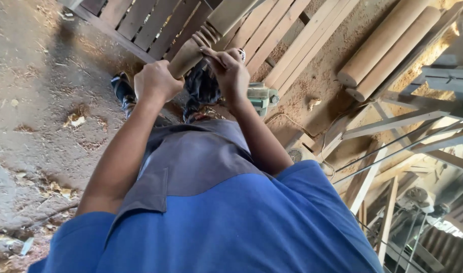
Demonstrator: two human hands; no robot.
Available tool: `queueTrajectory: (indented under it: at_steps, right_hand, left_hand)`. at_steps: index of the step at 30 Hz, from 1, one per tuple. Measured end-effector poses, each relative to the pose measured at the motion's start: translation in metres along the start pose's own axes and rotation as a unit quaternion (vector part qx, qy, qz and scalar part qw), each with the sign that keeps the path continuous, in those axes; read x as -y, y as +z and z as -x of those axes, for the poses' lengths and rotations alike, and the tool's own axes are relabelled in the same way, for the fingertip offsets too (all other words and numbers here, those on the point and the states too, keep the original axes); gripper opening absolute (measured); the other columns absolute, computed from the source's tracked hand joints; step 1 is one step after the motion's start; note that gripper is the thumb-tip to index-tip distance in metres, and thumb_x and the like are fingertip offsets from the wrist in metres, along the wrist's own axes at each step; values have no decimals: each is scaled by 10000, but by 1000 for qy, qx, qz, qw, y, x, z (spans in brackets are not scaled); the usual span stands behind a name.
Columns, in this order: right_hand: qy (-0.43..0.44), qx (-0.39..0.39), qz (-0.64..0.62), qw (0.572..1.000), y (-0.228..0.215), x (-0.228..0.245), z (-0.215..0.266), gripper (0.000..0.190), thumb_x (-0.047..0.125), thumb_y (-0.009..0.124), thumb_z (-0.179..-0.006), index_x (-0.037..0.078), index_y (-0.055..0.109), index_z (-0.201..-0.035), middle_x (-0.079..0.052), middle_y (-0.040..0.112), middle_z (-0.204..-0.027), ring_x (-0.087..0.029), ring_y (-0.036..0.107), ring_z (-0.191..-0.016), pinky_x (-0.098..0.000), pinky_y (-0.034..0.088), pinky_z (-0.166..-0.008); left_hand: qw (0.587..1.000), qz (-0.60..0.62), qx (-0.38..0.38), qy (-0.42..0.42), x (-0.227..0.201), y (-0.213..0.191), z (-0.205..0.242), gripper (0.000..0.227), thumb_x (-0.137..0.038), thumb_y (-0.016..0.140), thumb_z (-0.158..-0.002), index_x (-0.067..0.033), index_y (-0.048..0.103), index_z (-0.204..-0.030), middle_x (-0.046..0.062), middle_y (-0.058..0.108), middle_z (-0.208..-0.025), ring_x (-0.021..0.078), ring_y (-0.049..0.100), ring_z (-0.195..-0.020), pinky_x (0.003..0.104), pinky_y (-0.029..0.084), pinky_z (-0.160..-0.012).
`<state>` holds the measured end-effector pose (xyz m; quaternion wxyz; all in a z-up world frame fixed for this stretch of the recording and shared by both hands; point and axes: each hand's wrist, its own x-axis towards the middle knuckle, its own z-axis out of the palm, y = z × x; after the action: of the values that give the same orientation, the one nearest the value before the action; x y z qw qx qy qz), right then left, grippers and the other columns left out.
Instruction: The person sands the wooden frame and legs of a chair using a sanding block. They rotate the chair to access different sides and continue sanding various parts of the structure.
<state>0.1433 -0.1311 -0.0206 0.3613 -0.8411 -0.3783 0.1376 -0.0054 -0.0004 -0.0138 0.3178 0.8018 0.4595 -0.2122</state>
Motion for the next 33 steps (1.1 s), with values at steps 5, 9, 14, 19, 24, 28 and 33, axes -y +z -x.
queueTrajectory:
  at_steps: [5, 9, 14, 19, 24, 28, 33]
  right_hand:
    - [41, -38, -37, 998, -21, -13, -7, 164, 376, 798, -883, 268, 786, -1006, 44, 620, -835, -172, 622, -711, -291, 505, -599]
    - [4, -32, -7, 999, 36, 10, -28, 248, 435, 745, -900, 330, 765, -1123, 129, 636, -952, -55, 680, -830, -265, 499, -615]
    - [-97, -100, 134, 981, 56, 1, -46, 232, 516, 654, -935, 390, 715, -1120, 108, 582, -987, -121, 712, -675, -310, 534, -453]
    - [-80, -81, 7, 993, 12, -16, 3, 215, 396, 745, -922, 354, 745, -1133, 117, 600, -935, -42, 636, -776, -273, 522, -559]
    - [-14, -63, 4, 998, 8, 0, -14, 246, 467, 755, -859, 323, 785, -1055, 113, 638, -853, -49, 619, -721, -252, 524, -549]
    - [-60, -74, 53, 994, 45, 1, -43, 211, 456, 689, -941, 391, 740, -1136, 135, 619, -954, -58, 681, -773, -294, 484, -522]
    - [-105, -74, -28, 991, 30, -7, -18, 251, 363, 686, -971, 378, 694, -1221, 76, 695, -1189, -103, 754, -1009, -311, 713, -833]
  left_hand:
    - [996, 35, -63, 44, 7, 11, -7, 376, -386, 664, -797, -53, 733, -957, 153, 733, -794, 390, 738, -778, 476, 579, -627]
    - [999, 23, 26, -24, -9, -13, 9, 304, -388, 635, -914, -110, 731, -993, 107, 757, -851, 328, 733, -742, 437, 585, -579]
    - [998, 56, 16, -30, -4, -1, 3, 248, -367, 626, -925, -176, 741, -1036, 8, 771, -879, 181, 719, -695, 315, 547, -511]
    - [1000, 17, 7, -18, 1, 5, 2, 416, -490, 734, -893, -130, 725, -1100, 89, 769, -906, 241, 744, -781, 356, 598, -576]
    - [1000, 11, -4, 10, 6, 8, -6, 373, -432, 676, -905, -101, 716, -1072, 105, 758, -841, 269, 742, -713, 368, 588, -509]
    - [1000, 28, 1, -14, -3, -2, 4, 300, -417, 636, -920, -133, 721, -962, 68, 748, -806, 249, 710, -666, 357, 541, -498]
    - [998, 32, 31, -34, -4, -5, 7, 378, -390, 732, -898, -99, 686, -1135, 80, 748, -902, 202, 731, -727, 343, 611, -576]
